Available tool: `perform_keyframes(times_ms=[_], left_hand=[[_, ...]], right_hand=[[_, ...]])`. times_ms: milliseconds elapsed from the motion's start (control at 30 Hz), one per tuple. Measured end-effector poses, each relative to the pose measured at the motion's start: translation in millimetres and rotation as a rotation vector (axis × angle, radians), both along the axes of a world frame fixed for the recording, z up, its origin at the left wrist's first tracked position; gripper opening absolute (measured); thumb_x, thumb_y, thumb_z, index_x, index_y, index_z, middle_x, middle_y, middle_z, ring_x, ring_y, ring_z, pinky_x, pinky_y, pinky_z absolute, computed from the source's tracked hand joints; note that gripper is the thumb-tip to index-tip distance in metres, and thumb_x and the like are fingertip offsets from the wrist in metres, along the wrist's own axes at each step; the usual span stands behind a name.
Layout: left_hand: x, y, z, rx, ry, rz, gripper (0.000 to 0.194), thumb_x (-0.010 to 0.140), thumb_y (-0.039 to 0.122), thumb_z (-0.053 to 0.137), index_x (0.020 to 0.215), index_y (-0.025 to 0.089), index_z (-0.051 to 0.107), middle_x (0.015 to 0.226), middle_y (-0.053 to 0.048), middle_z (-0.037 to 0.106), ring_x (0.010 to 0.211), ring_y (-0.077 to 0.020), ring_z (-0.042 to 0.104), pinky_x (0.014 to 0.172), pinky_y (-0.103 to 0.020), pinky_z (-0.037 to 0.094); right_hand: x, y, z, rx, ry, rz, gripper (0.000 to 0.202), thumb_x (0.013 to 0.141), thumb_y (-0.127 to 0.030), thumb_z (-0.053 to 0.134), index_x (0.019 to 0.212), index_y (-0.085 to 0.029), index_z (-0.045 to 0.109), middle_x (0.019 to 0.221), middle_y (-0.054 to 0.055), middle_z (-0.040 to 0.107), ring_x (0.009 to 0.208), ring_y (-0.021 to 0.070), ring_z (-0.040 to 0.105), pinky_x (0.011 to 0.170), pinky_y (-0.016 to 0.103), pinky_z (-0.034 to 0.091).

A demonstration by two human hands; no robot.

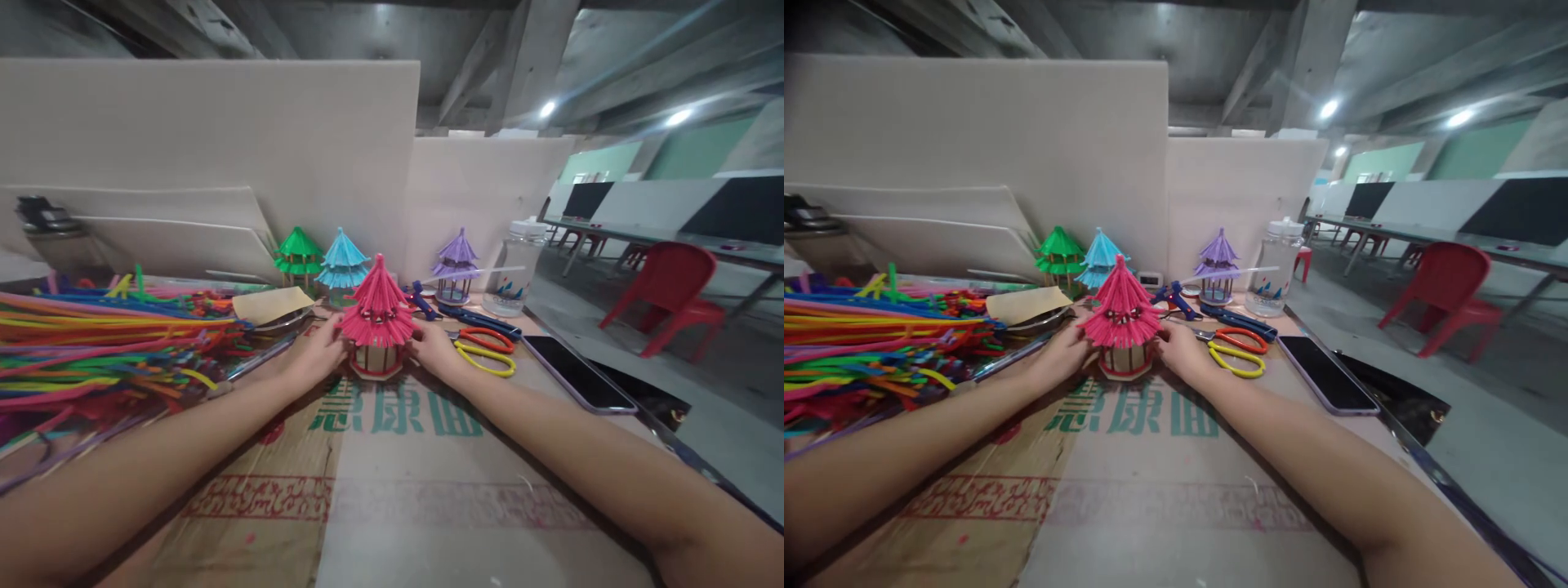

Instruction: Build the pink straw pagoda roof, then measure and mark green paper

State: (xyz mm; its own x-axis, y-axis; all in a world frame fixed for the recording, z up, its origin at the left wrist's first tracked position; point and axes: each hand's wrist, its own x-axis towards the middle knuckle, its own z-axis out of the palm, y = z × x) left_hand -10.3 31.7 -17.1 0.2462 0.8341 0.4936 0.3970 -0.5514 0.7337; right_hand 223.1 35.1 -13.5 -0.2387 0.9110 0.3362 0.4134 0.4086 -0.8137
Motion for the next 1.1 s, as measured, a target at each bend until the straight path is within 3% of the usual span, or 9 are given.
perform_keyframes(times_ms=[133, 233, 333, 467, 567, 633, 767, 900, 1100], left_hand=[[-2.4, -10.6, -0.1, -0.027, 0.026, -0.039, 0.031, 0.091, 0.037, 0.048, 0.114, 0.018, 0.058, 0.111, -0.007, 0.068, 0.107, -0.0239, 0.063, 0.095, -0.038, 0.051], [-0.6, -15.2, 2.7, 0.002, 0.198, -0.099, 0.032, 0.088, 0.042, 0.054, 0.104, 0.016, 0.063, 0.104, -0.010, 0.069, 0.099, -0.0262, 0.066, 0.089, -0.039, 0.054], [2.0, -14.6, 4.4, 0.125, 0.337, -0.122, 0.031, 0.090, 0.041, 0.052, 0.093, 0.015, 0.068, 0.104, -0.012, 0.070, 0.103, -0.0276, 0.065, 0.095, -0.042, 0.051], [0.7, -13.0, 3.5, 0.187, 0.393, -0.092, 0.030, 0.094, 0.035, 0.047, 0.090, 0.016, 0.070, 0.105, -0.012, 0.070, 0.107, -0.0271, 0.062, 0.099, -0.043, 0.049], [-1.0, -14.2, 3.0, 0.203, 0.415, -0.075, 0.029, 0.095, 0.033, 0.048, 0.097, 0.016, 0.070, 0.110, -0.013, 0.069, 0.112, -0.0281, 0.059, 0.103, -0.046, 0.046], [-1.1, -15.5, 3.6, 0.229, 0.444, -0.073, 0.030, 0.096, 0.033, 0.047, 0.102, 0.015, 0.070, 0.119, -0.013, 0.066, 0.117, -0.0286, 0.057, 0.106, -0.046, 0.044], [0.1, -17.2, 6.3, 0.258, 0.496, -0.053, 0.032, 0.097, 0.033, 0.045, 0.099, 0.014, 0.071, 0.117, -0.014, 0.067, 0.114, -0.0290, 0.058, 0.102, -0.045, 0.046], [1.2, -18.6, 8.6, 0.256, 0.569, -0.010, 0.029, 0.097, 0.031, 0.047, 0.099, 0.016, 0.071, 0.111, -0.012, 0.069, 0.110, -0.0281, 0.059, 0.100, -0.043, 0.047], [2.4, -24.1, 13.4, 0.275, 0.600, -0.005, 0.028, 0.096, 0.029, 0.045, 0.097, 0.015, 0.070, 0.115, -0.012, 0.067, 0.110, -0.0275, 0.059, 0.097, -0.041, 0.047]], right_hand=[[10.6, 3.4, -3.9, -0.021, 0.006, -0.041, 0.022, 0.072, -0.011, 0.052, 0.085, -0.016, 0.069, 0.076, 0.002, 0.071, 0.071, 0.0176, 0.064, 0.066, 0.026, 0.050], [11.7, 0.0, -2.4, -0.015, -0.002, -0.055, 0.022, 0.072, -0.010, 0.051, 0.086, -0.015, 0.068, 0.078, 0.003, 0.071, 0.072, 0.0173, 0.064, 0.067, 0.026, 0.049], [11.5, -3.3, 5.3, 0.002, -0.027, -0.056, 0.021, 0.072, -0.009, 0.053, 0.085, -0.015, 0.068, 0.076, 0.002, 0.071, 0.071, 0.0168, 0.064, 0.066, 0.026, 0.048], [23.7, -2.7, 32.6, 0.034, -0.060, -0.071, 0.016, 0.073, -0.012, 0.061, 0.086, -0.016, 0.069, 0.067, 0.000, 0.067, 0.065, 0.0150, 0.061, 0.063, 0.025, 0.045], [38.8, -7.6, 59.5, 0.084, -0.046, -0.159, 0.017, 0.085, -0.026, 0.058, 0.092, -0.015, 0.068, 0.065, 0.000, 0.064, 0.059, 0.0139, 0.056, 0.059, 0.026, 0.043], [44.4, -17.7, 74.7, 0.132, -0.063, -0.207, 0.021, 0.086, -0.034, 0.061, 0.087, -0.015, 0.069, 0.067, 0.001, 0.064, 0.061, 0.0139, 0.054, 0.060, 0.027, 0.040], [36.4, -45.9, 91.3, 0.251, -0.167, -0.116, 0.026, 0.086, -0.038, 0.063, 0.083, -0.016, 0.075, 0.073, 0.003, 0.070, 0.066, 0.0150, 0.058, 0.062, 0.028, 0.040], [20.0, -60.5, 89.8, 0.183, -0.203, 0.019, 0.026, 0.084, -0.039, 0.066, 0.092, -0.017, 0.077, 0.079, 0.005, 0.073, 0.069, 0.0156, 0.060, 0.064, 0.028, 0.043], [11.7, -55.5, 76.6, 0.067, -0.040, 0.016, 0.019, 0.080, -0.034, 0.070, 0.085, -0.016, 0.074, 0.075, 0.003, 0.069, 0.066, 0.0137, 0.058, 0.064, 0.028, 0.044]])
